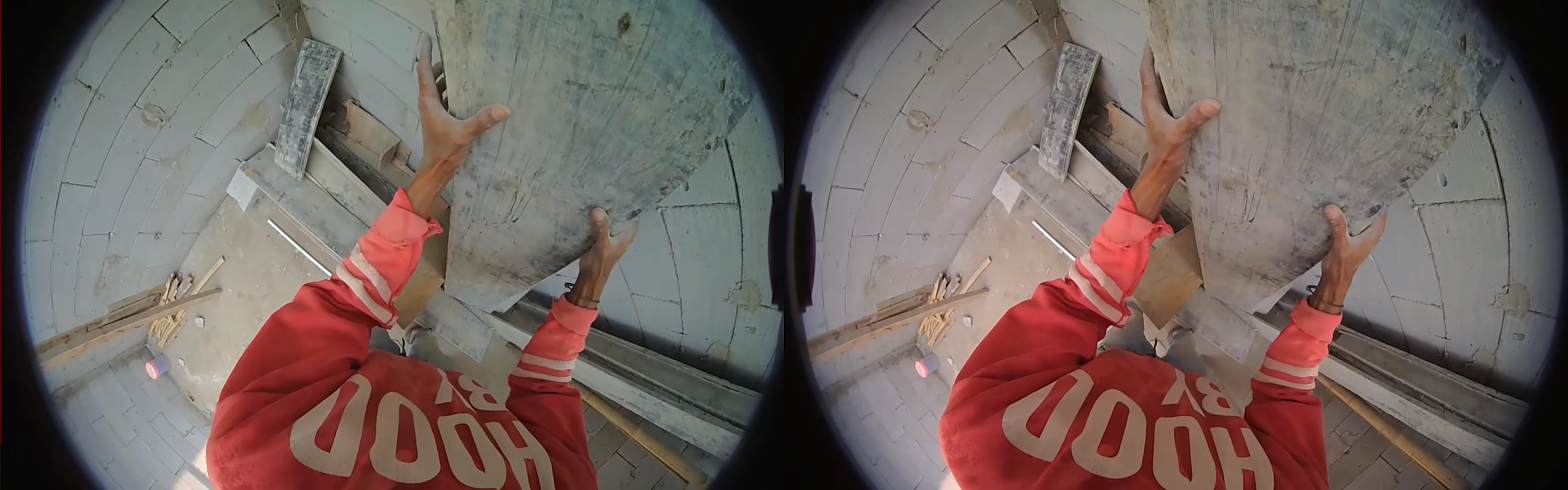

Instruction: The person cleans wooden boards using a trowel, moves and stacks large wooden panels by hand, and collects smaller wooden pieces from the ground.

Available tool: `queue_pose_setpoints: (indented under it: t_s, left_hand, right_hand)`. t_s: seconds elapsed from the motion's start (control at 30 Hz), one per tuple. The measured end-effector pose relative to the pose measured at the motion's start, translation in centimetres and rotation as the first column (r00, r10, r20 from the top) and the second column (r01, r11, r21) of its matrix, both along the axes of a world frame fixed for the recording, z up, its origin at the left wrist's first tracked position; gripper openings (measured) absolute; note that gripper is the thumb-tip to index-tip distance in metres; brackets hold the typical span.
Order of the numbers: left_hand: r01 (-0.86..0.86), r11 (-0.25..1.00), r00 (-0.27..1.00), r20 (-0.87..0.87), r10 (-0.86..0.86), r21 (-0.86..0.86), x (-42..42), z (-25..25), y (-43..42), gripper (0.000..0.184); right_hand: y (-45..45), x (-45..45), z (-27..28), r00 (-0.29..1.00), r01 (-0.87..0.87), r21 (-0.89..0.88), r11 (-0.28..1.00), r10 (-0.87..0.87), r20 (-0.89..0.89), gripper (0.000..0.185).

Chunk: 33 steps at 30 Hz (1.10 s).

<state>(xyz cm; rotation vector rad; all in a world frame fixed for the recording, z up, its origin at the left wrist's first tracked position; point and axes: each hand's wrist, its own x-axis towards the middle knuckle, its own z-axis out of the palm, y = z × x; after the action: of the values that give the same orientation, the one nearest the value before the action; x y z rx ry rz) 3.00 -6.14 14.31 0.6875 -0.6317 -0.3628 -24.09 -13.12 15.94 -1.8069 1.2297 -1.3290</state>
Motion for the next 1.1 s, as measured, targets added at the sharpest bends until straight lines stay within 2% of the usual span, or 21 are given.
queue_pose_setpoints:
  t_s: [0.07, 0.13, 0.2, 0.23, 0.3, 0.37, 0.4, 0.43, 0.47, 0.53, 0.57, 0.6, 0.63, 0.7, 0.73, 0.77, 0.87, 0.93, 0.97, 1.03, 1.1]
  left_hand:
    - [0.000, 1.000, 1.000, 0.009, 0.000, 0.028, 0.1, -0.4, 0.1, 0.130]
    - [-0.016, 0.999, 1.000, 0.011, 0.015, 0.046, 0.0, 0.1, 0.0, 0.127]
    - [-0.100, 0.994, 0.984, 0.142, 0.105, -0.039, -0.3, 1.1, 0.1, 0.093]
    - [-0.108, 0.994, 0.985, 0.137, 0.109, -0.019, 0.4, -0.2, -0.6, 0.093]
    - [-0.270, 0.941, 0.889, 0.428, 0.161, 0.206, 1.3, -3.8, -2.3, 0.107]
    - [-0.305, 0.936, 0.867, 0.457, 0.198, 0.175, 0.9, -4.2, -2.7, 0.100]
    - [-0.358, 0.925, 0.830, 0.497, 0.253, 0.127, 1.5, -4.2, -3.0, 0.094]
    - [-0.365, 0.922, 0.830, 0.493, 0.260, 0.128, 2.2, -5.1, -2.5, 0.094]
    - [-0.143, 0.969, 0.939, 0.338, 0.069, 0.199, 3.0, -7.0, -0.8, 0.107]
    - [-0.048, 0.870, 0.984, 0.174, -0.043, 0.490, 3.3, -12.7, 3.4, 0.115]
    - [-0.166, 0.685, 0.979, 0.204, 0.026, 0.709, 2.1, -16.9, 6.3, 0.111]
    - [-0.343, 0.366, 0.932, 0.362, 0.018, 0.865, 0.3, -22.3, 9.6, 0.111]
    - [-0.216, -0.171, 0.974, 0.225, 0.035, 0.961, -2.2, -27.6, 13.1, 0.116]
    - [0.209, -0.480, 0.915, 0.003, 0.404, 0.852, -7.1, -37.6, 20.9, 0.126]
    - [0.430, -0.437, 0.826, -0.150, 0.543, 0.790, -10.1, -40.5, 24.3, 0.129]
    - [0.465, -0.405, 0.822, -0.215, 0.527, 0.787, -14.0, -46.7, 27.7, 0.124]
    - [0.716, 0.125, 0.548, -0.663, 0.510, 0.687, -17.9, -50.7, 30.4, 0.081]
    - [0.382, -0.005, 0.833, -0.342, 0.435, 0.924, -19.0, -53.4, 29.6, 0.037]
    - [0.147, -0.033, 0.912, -0.122, 0.392, 0.989, -17.6, -51.8, 27.6, 0.021]
    - [0.018, -0.068, 0.972, -0.001, 0.237, 0.998, -11.2, -42.5, 21.5, 0.026]
    - [-0.355, 0.001, 0.923, 0.350, 0.162, 0.935, -5.1, -42.6, 15.9, 0.028]
  right_hand:
    - [1.2, 0.1, 0.2, 0.997, -0.060, -0.033, 0.998, 0.059, -0.047, 0.088]
    - [1.7, 0.6, 1.0, 0.977, -0.159, -0.028, 0.987, 0.161, 0.142, 0.086]
    - [1.6, 0.4, 0.6, 0.970, -0.162, -0.043, 0.986, 0.167, 0.175, 0.082]
    - [1.5, 0.5, 0.4, 0.961, -0.150, -0.083, 0.985, 0.165, 0.221, 0.078]
    - [0.9, 0.8, 0.6, 0.978, -0.111, -0.051, 0.993, 0.118, 0.170, 0.074]
    - [0.1, -0.1, 0.6, 0.989, -0.077, -0.055, 0.995, 0.083, 0.120, 0.070]
    - [-0.6, -0.1, 0.6, 0.983, -0.135, -0.086, 0.987, 0.145, 0.116, 0.067]
    - [-1.3, 0.0, 0.4, 0.972, -0.197, -0.112, 0.974, 0.209, 0.110, 0.064]
    - [-1.5, 0.1, 0.1, 0.971, -0.202, -0.103, 0.974, 0.213, 0.106, 0.064]
    - [-1.7, -0.5, -0.1, 0.958, -0.244, -0.086, 0.966, 0.253, 0.132, 0.062]
    - [-2.0, -1.2, -0.1, 0.958, -0.253, -0.074, 0.965, 0.260, 0.118, 0.062]
    - [-2.5, -1.7, -0.3, 0.961, -0.261, -0.069, 0.963, 0.266, 0.076, 0.062]
    - [-3.0, -2.3, -0.5, 0.962, -0.268, -0.068, 0.961, 0.271, 0.034, 0.062]
    - [-3.8, -4.6, -0.6, 0.967, -0.253, -0.023, 0.967, 0.253, 0.013, 0.062]
    - [-3.2, -3.6, -0.4, 0.979, -0.203, -0.036, 0.979, 0.204, 0.021, 0.063]
    - [-2.7, -2.5, -0.1, 0.988, -0.153, -0.047, 0.987, 0.154, 0.030, 0.065]
    - [-3.3, -3.7, 0.4, 0.985, -0.159, 0.006, 0.987, 0.158, 0.069, 0.068]
    - [-3.3, -4.0, 0.7, 0.986, -0.152, 0.004, 0.988, 0.151, 0.063, 0.069]
    - [-3.6, -4.7, 0.9, 0.984, -0.160, 0.032, 0.987, 0.157, 0.080, 0.070]
    - [-3.6, -4.7, 0.7, 0.981, -0.169, 0.057, 0.984, 0.162, 0.108, 0.070]
    - [-3.3, -4.4, 0.9, 0.984, -0.165, 0.063, 0.984, 0.159, 0.082, 0.071]
